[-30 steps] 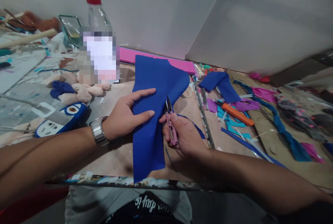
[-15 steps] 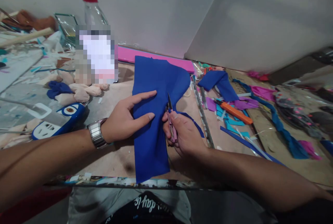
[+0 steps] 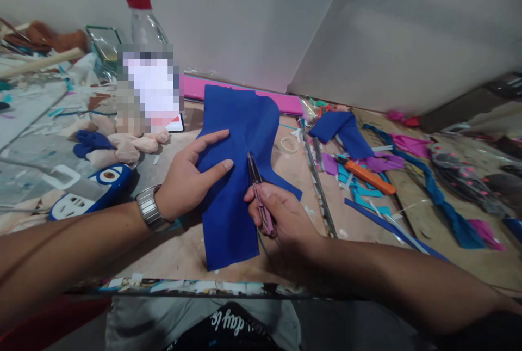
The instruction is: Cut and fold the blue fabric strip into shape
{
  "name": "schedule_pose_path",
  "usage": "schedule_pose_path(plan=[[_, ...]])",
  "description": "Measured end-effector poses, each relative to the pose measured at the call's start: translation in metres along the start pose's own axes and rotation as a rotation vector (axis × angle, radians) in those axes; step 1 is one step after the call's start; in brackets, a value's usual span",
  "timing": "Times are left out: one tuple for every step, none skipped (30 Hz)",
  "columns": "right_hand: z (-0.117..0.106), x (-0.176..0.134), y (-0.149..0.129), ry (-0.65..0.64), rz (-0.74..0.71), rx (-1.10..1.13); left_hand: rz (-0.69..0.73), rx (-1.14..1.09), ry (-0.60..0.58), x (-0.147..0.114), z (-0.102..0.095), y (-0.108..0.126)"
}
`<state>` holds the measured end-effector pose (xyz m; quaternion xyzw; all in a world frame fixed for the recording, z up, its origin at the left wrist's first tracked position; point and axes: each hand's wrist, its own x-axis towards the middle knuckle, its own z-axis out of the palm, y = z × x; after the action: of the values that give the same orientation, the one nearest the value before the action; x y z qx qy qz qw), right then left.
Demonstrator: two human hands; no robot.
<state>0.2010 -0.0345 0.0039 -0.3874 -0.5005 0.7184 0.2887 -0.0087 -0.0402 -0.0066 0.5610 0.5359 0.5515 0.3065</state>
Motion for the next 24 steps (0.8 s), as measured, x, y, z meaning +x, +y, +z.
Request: schedule_pose_path(plan=[[0.0,-0.001,0.0,0.0,-0.005,-0.001,0.006,-0.006,-0.002,0.0,0.0,0.0],[0.001,-0.001,0.0,0.005,-0.007,0.0,0.01,-0.016,-0.012,0.0,0.0,-0.001],[0.001,-0.002,0.0,0.009,-0.005,0.004,0.01,-0.029,-0.026,0.0,0.0,-0.001],[0.001,-0.002,0.0,0.012,-0.003,0.01,0.005,-0.043,-0.041,0.0,0.0,-0.002],[0.001,-0.001,0.0,0.017,0.0,0.019,-0.006,-0.057,-0.057,-0.001,0.0,-0.002],[0.001,-0.001,0.0,0.02,0.004,0.027,-0.021,-0.071,-0.071,-0.001,0.0,-0.003],[0.001,0.0,0.001,0.018,0.006,0.033,-0.036,-0.084,-0.081,-0.002,-0.001,-0.003],[0.0,0.001,0.002,0.018,0.001,0.039,-0.048,-0.091,-0.084,-0.002,-0.001,-0.003],[0.0,0.002,0.002,0.016,-0.003,0.045,-0.055,-0.094,-0.082,-0.002,-0.001,-0.003],[-0.001,0.003,0.003,0.015,-0.005,0.049,-0.058,-0.093,-0.077,-0.002,-0.001,-0.003],[-0.001,0.003,0.004,0.011,-0.006,0.052,-0.055,-0.084,-0.071,-0.002,-0.001,-0.003],[-0.001,0.004,0.004,0.008,-0.004,0.054,-0.049,-0.069,-0.063,-0.002,-0.001,-0.002],[-0.001,0.004,0.004,0.009,-0.004,0.054,-0.041,-0.048,-0.055,-0.001,-0.001,-0.002],[-0.001,0.004,0.003,0.006,-0.001,0.048,-0.034,-0.027,-0.05,-0.001,-0.001,-0.001],[0.0,0.003,0.002,0.002,0.0,0.037,-0.027,-0.007,-0.047,-0.001,-0.001,-0.001],[0.0,0.002,0.001,-0.002,-0.005,0.024,-0.02,0.008,-0.045,0.0,-0.001,-0.001],[0.001,0.001,0.0,-0.012,-0.005,0.009,-0.015,0.018,-0.047,0.0,-0.001,-0.001],[0.001,-0.001,-0.001,-0.022,-0.006,-0.006,-0.011,0.022,-0.05,0.0,-0.001,0.0],[0.001,-0.004,-0.002,-0.031,-0.009,-0.018,-0.01,0.024,-0.054,0.0,-0.001,0.0],[0.001,-0.007,-0.002,-0.047,-0.011,-0.031,-0.011,0.022,-0.056,-0.001,-0.001,0.0],[0.001,-0.01,-0.002,-0.06,-0.02,-0.048,-0.014,0.02,-0.057,-0.001,-0.001,0.0],[0.0,-0.014,-0.001,-0.085,-0.034,-0.071,-0.02,0.013,-0.057,-0.001,-0.001,0.0],[-0.001,-0.018,-0.001,-0.111,-0.057,-0.102,-0.026,0.002,-0.056,-0.001,-0.001,0.0],[-0.003,-0.02,-0.001,-0.127,-0.094,-0.132,-0.033,-0.012,-0.055,-0.001,-0.001,0.0]])
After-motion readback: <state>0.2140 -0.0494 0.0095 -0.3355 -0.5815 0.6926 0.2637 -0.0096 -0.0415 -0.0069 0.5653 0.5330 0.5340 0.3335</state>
